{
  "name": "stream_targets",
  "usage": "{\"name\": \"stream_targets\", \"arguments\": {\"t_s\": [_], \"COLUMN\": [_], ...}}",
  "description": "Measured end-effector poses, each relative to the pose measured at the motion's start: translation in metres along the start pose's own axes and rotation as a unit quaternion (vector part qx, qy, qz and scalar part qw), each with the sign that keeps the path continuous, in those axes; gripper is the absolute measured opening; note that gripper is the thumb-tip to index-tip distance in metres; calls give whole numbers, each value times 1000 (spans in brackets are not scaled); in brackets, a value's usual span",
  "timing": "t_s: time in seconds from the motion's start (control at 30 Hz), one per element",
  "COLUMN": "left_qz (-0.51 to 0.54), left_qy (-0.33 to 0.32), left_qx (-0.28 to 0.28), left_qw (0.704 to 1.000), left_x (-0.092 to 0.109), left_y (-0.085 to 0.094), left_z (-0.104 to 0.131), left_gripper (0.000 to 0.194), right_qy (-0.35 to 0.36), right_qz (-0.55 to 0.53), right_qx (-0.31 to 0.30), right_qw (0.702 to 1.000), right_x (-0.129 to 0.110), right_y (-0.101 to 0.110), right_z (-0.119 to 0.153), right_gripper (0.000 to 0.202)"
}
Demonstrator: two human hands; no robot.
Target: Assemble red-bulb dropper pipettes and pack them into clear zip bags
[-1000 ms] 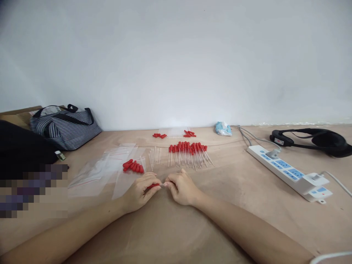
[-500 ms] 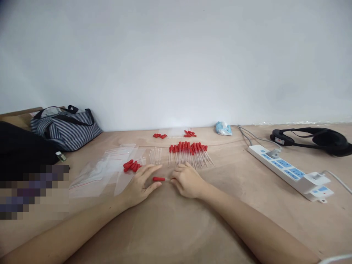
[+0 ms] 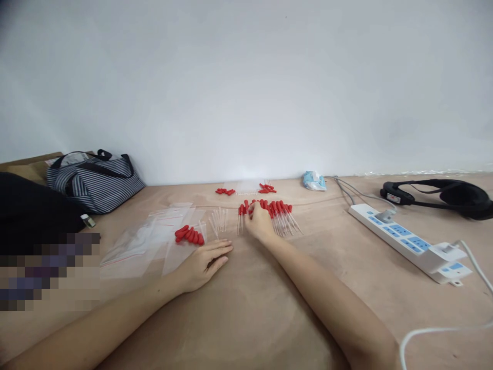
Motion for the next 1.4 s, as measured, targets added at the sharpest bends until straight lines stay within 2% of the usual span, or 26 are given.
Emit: {"name": "stream_targets", "arguments": {"t_s": [0.2, 0.3, 0.47, 0.57, 0.63, 0.7, 0.77, 0.83, 0.9, 1.0, 1.07, 1.17, 1.3, 1.4], "left_qz": [1, -2, -10, -50, -99, -143, -162, -149, -106, -24, 11, 37, 44, 35], "left_qy": [-1, -2, -7, -2, 31, 91, 168, 251, 335, 411, 415, 401, 395, 391], "left_qx": [0, -2, 5, 38, 98, 167, 213, 233, 215, 137, 102, 85, 107, 149], "left_qw": [1000, 1000, 1000, 998, 990, 971, 949, 928, 911, 901, 904, 912, 911, 908], "left_x": [1, 1, 2, 6, 6, 1, -11, -28, -48, -74, -83, -86, -85, -85], "left_y": [0, 1, 0, 4, 13, 25, 38, 50, 58, 63, 63, 62, 61, 63], "left_z": [1, 1, 0, 3, 7, 12, 16, 19, 20, 21, 21, 21, 22, 22], "left_gripper": [30, 29, 29, 24, 19, 15, 14, 15, 19, 26, 25, 21, 16, 16], "right_qy": [-75, -65, -3, -7, -32, -59, -76, -82, -83, -80, -73, -59, -33, 4], "right_qz": [127, 158, 171, 192, 206, 208, 203, 198, 198, 203, 209, 217, 228, 241], "right_qx": [-29, -28, -22, -41, -60, -81, -95, -100, -104, -112, -114, -112, -98, -66], "right_qw": [989, 985, 985, 981, 976, 973, 972, 972, 971, 969, 969, 968, 968, 968], "right_x": [-9, -11, -27, -42, -51, -56, -58, -59, -60, -61, -61, -61, -60, -55], "right_y": [-10, -10, -14, -23, -30, -36, -40, -43, -45, -48, -49, -46, -36, -25], "right_z": [-10, -10, -9, -12, -15, -19, -22, -25, -27, -28, -27, -22, -8, 7], "right_gripper": [16, 17, 22, 26, 27, 27, 27, 26, 26, 25, 25, 26, 30, 31]}}
Point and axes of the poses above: each hand's wrist, its own z-axis away from the middle knuckle, its own y-axis out of the back of the hand, x = y × z, the point moved 2 cm from there along -z, towards the middle knuckle, and after that the axes turned 14 degrees about -x, right-handed, at the moved point
